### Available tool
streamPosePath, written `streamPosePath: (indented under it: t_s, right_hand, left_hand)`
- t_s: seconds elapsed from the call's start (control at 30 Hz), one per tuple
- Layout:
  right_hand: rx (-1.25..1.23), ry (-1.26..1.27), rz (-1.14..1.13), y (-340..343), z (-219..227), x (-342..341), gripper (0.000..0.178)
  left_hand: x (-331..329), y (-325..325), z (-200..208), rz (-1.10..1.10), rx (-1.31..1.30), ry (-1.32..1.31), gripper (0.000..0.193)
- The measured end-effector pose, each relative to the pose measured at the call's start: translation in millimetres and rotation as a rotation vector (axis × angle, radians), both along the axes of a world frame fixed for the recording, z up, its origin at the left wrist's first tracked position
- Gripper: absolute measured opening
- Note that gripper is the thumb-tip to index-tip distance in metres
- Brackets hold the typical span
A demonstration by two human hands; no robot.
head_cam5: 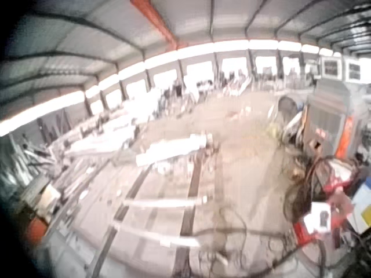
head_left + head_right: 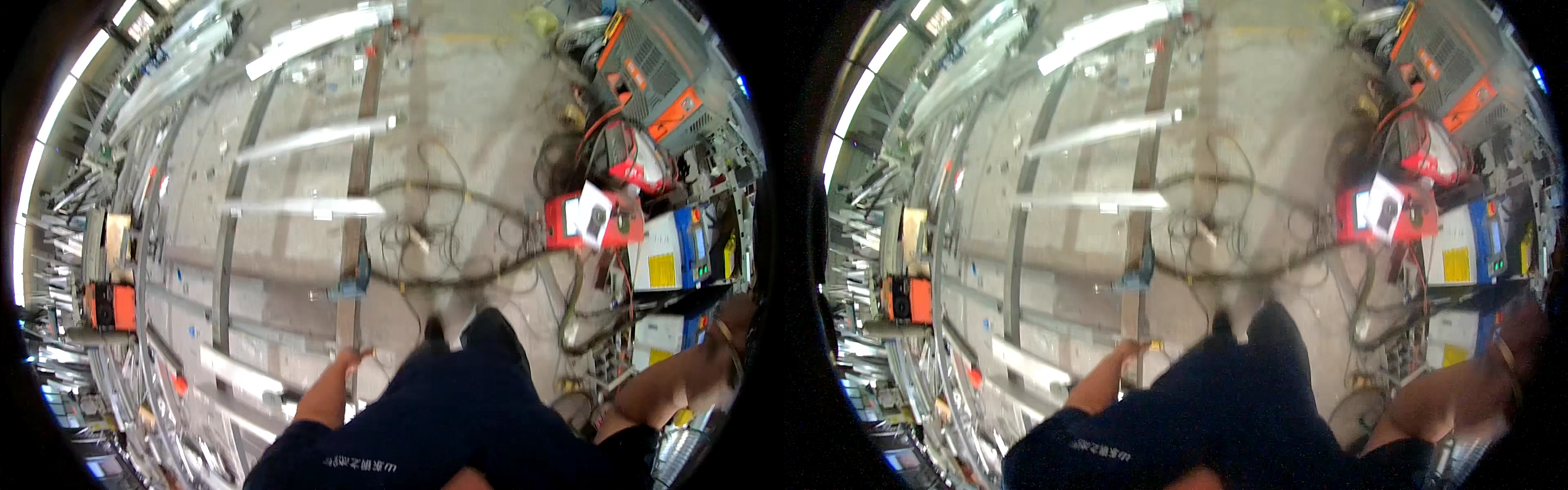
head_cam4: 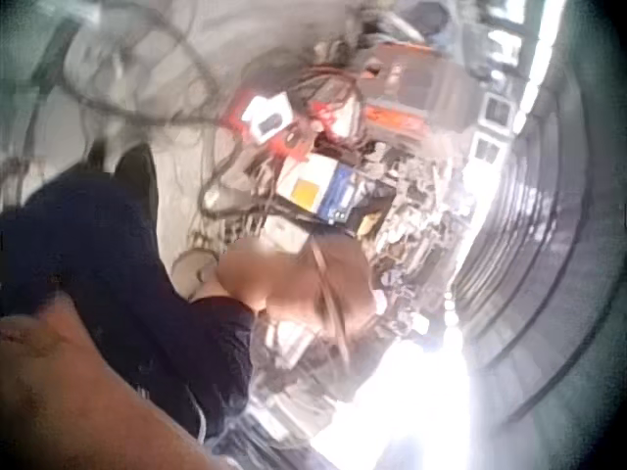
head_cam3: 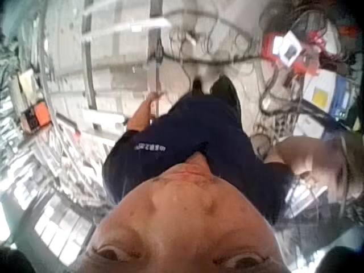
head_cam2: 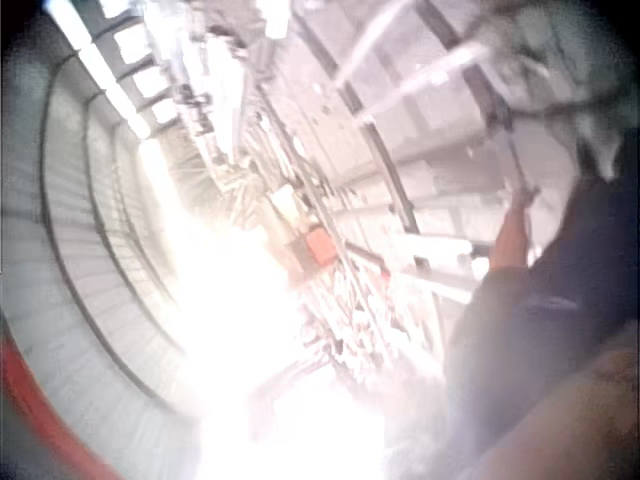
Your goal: The person assembles a metal frame by positioning metal bars and using a power drill to fasten them together. They walk around the workshop to retrieve tools and materials, then return to continue drilling and aligning components.
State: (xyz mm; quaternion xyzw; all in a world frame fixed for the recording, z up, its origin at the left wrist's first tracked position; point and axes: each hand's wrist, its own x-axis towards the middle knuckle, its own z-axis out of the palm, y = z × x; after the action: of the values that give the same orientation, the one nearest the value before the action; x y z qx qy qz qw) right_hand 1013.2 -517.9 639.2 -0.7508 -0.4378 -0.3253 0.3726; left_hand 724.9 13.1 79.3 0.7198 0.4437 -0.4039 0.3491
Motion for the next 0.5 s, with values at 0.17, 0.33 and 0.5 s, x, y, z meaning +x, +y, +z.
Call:
streamPosePath:
  t_s: [0.17, 0.33, 0.5]
  right_hand:
    - [0.033, 0.512, -0.596, 44.6, -160.3, 128.5, 0.015]
    - [-0.452, 0.737, -0.725, -8.9, -299.2, 234.5, 0.011]
    - [-0.514, 0.779, -0.589, 3.1, -331.8, 384.5, 0.014]
  left_hand:
    - [114.1, 37.4, 15.0, -0.089, 0.055, -0.048, 0.071]
    - [197.9, 74.4, -3.5, 0.040, -0.004, -0.140, 0.080]
    - [277.0, 63.6, 6.6, 0.022, 0.243, -0.068, 0.090]
